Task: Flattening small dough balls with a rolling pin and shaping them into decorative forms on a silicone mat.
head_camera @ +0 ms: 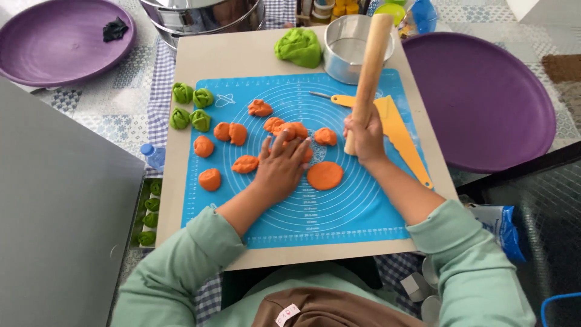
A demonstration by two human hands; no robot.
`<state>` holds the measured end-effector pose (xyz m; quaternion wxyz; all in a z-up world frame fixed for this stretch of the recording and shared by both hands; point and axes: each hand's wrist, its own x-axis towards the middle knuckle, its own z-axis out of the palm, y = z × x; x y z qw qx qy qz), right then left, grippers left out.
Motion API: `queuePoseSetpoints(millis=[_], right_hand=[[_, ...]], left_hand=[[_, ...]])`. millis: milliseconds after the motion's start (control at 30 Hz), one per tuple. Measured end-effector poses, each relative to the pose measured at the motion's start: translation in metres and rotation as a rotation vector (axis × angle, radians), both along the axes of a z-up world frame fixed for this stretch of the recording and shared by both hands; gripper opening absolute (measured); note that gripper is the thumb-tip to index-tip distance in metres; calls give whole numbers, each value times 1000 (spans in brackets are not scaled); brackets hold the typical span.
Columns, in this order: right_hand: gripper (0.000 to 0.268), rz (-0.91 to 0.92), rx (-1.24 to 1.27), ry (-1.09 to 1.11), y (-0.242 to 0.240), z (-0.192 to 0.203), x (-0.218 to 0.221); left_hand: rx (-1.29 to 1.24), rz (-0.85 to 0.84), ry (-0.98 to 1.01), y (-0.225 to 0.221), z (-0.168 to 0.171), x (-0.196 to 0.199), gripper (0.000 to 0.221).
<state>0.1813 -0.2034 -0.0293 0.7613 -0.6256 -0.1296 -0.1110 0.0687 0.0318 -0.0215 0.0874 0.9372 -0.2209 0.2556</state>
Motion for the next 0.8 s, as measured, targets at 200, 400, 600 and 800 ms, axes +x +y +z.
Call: queuePoseSetpoints(millis=[200,400,600,800], right_hand=[[32,14,-125,-29,-3,9,-2],[34,-23,-253,43,1,31,-16],[29,-57,-219,98,5,43,-23],[28,-70,-181,79,2,32,-13]], left_hand=[[86,-87,-222,3,-17,33,41],[41,-103,-272,4,-31,60,33],[-631,-124,23,-6,60,73,17],[-787,-41,277,-5,24,173,26]])
